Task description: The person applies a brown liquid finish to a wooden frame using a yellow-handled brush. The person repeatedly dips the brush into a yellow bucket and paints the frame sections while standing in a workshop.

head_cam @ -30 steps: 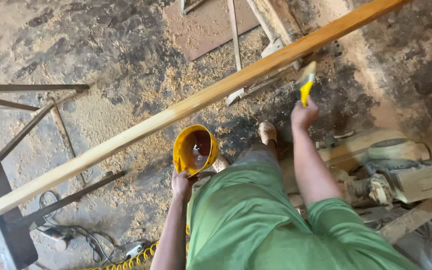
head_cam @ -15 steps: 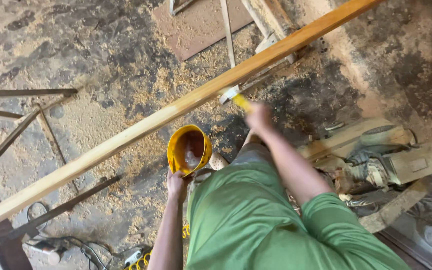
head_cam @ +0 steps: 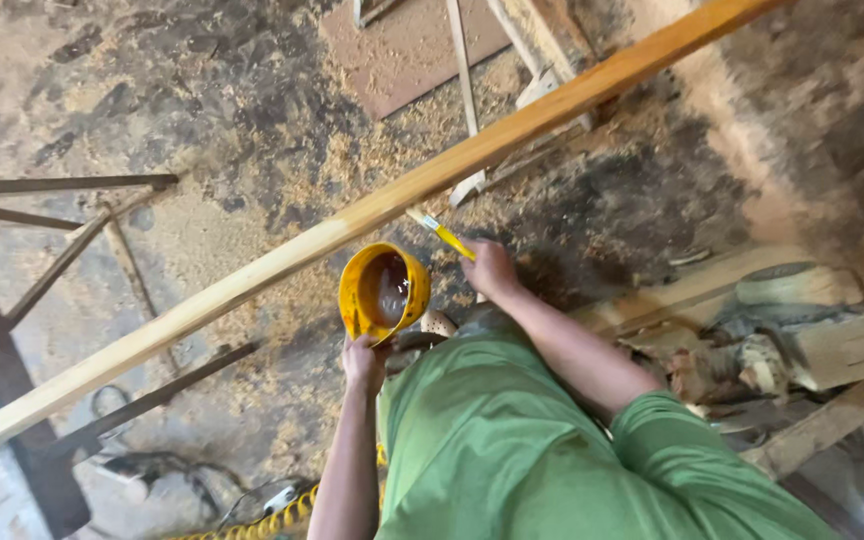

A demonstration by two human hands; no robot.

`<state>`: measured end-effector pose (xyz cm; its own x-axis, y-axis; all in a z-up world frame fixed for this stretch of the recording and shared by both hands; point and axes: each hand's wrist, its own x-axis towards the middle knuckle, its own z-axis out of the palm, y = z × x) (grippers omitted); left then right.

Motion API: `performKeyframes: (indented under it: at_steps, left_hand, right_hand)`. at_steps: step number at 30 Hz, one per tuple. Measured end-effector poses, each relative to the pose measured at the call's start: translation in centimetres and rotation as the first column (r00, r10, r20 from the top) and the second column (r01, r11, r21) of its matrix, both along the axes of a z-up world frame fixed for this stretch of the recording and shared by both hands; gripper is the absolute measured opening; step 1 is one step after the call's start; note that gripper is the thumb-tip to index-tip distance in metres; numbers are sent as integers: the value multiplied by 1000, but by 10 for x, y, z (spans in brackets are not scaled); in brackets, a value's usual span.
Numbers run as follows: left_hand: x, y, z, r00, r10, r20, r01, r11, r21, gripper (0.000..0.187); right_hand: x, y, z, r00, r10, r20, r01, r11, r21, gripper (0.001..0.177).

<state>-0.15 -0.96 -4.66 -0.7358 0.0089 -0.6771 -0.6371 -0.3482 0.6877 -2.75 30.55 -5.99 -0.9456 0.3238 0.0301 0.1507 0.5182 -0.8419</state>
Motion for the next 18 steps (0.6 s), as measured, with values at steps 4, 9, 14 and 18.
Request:
performKeyframes:
  at_steps: [4, 9, 14, 18]
  left_hand:
    - [-3, 4, 2, 1000, -26, 9, 26, 999, -25, 51]
    - [-7, 0, 18, 996, -87, 4, 87, 996, -34, 53]
    - [-8, 1, 37, 966, -258, 30, 259, 948, -187, 67]
    - [-11, 3, 51, 942, -334, -45, 322, 932, -166, 68]
  right_hand:
    - [-9, 49, 9, 920, -154, 360, 173, 985, -20, 17]
    - [3, 96, 8, 803, -595, 8, 595, 803, 10, 36]
    - [54, 84, 84, 992, -116, 54, 120, 989, -83, 40]
    - [66, 35, 173, 942, 294, 163, -306, 950, 55, 35]
